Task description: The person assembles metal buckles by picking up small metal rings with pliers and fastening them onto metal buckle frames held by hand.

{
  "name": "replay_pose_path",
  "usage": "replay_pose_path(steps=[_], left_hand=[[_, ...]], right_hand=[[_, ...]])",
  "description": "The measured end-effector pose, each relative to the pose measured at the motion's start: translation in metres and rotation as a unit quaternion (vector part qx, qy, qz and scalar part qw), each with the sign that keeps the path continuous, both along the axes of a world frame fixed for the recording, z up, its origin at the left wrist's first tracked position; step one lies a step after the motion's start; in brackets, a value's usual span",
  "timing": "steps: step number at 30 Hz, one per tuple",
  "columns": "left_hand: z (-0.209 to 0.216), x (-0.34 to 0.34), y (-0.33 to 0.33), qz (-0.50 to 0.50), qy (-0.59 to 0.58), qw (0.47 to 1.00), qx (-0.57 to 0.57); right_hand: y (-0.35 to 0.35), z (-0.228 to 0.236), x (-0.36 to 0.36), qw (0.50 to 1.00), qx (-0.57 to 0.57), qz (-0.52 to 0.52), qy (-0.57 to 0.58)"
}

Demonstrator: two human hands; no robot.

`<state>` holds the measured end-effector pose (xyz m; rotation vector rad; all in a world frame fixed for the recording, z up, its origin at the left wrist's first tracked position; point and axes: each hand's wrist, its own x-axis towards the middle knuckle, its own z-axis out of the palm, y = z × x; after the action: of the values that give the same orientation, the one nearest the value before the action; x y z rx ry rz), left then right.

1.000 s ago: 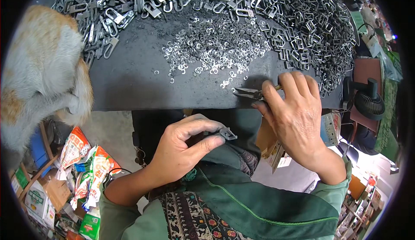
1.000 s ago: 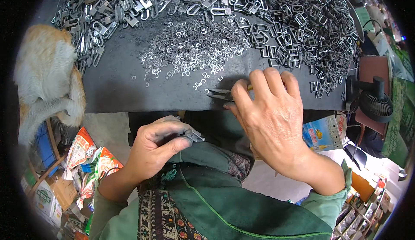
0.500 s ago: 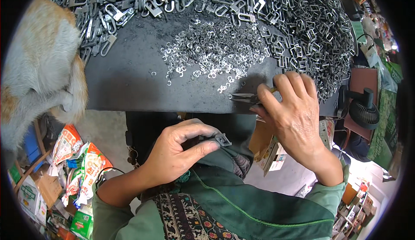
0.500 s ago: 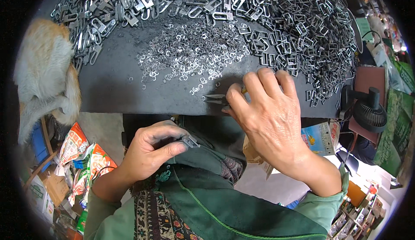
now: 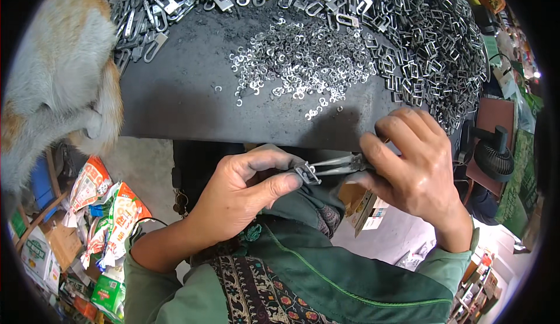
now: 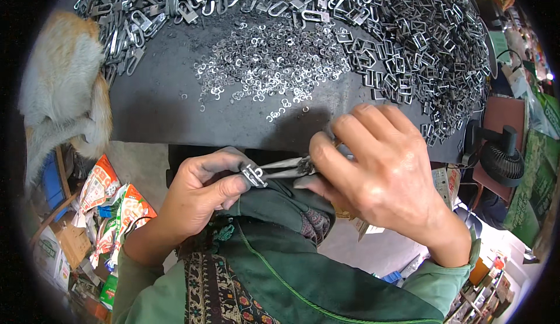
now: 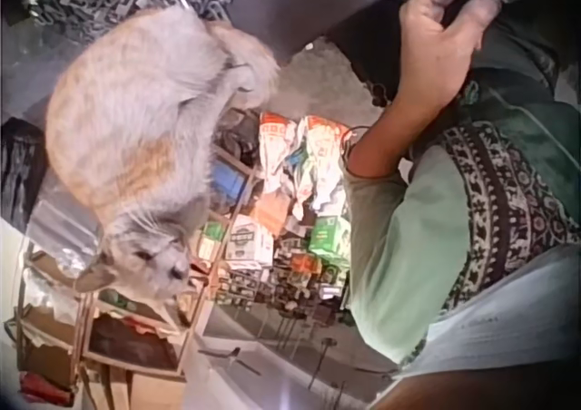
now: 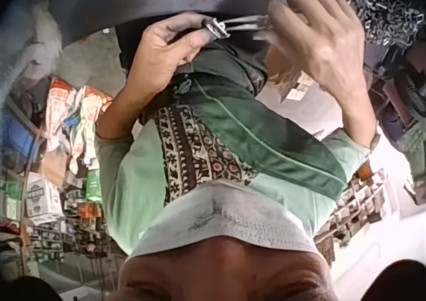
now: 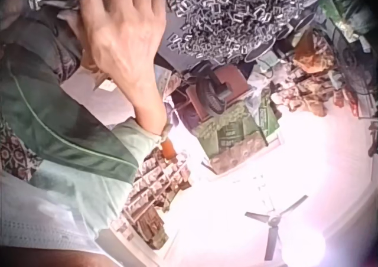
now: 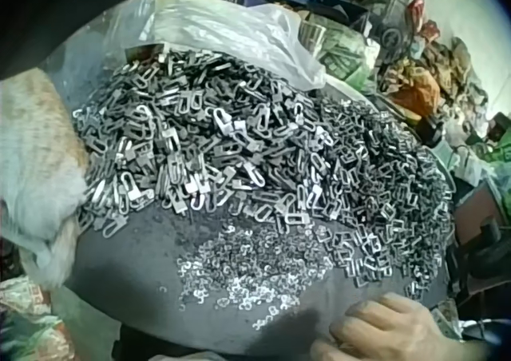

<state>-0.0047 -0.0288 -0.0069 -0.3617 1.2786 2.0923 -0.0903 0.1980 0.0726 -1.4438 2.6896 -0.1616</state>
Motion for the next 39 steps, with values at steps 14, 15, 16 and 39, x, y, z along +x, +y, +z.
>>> replay_pose_path(steps=[14, 15, 16, 39], left_hand=[[-0.003, 0.000, 0.008, 0.018, 0.131, 0.989, -0.071], [-0.010, 0.001, 0.009, 0.017, 0.193, 0.977, -0.086], [-0.013, 0.001, 0.008, 0.017, 0.254, 0.962, -0.101], [0.088, 0.008, -0.141, 0.365, 0.578, 0.060, -0.727]], right_hand=[[-0.001, 0.005, 0.006, 1.000, -0.011, 0.002, -0.024], [-0.001, 0.004, 0.007, 1.000, -0.014, -0.002, -0.020], [-0.001, 0.004, 0.008, 1.000, -0.015, 0.000, -0.019], [0.023, -0.039, 0.039, 0.973, -0.114, -0.198, 0.012]])
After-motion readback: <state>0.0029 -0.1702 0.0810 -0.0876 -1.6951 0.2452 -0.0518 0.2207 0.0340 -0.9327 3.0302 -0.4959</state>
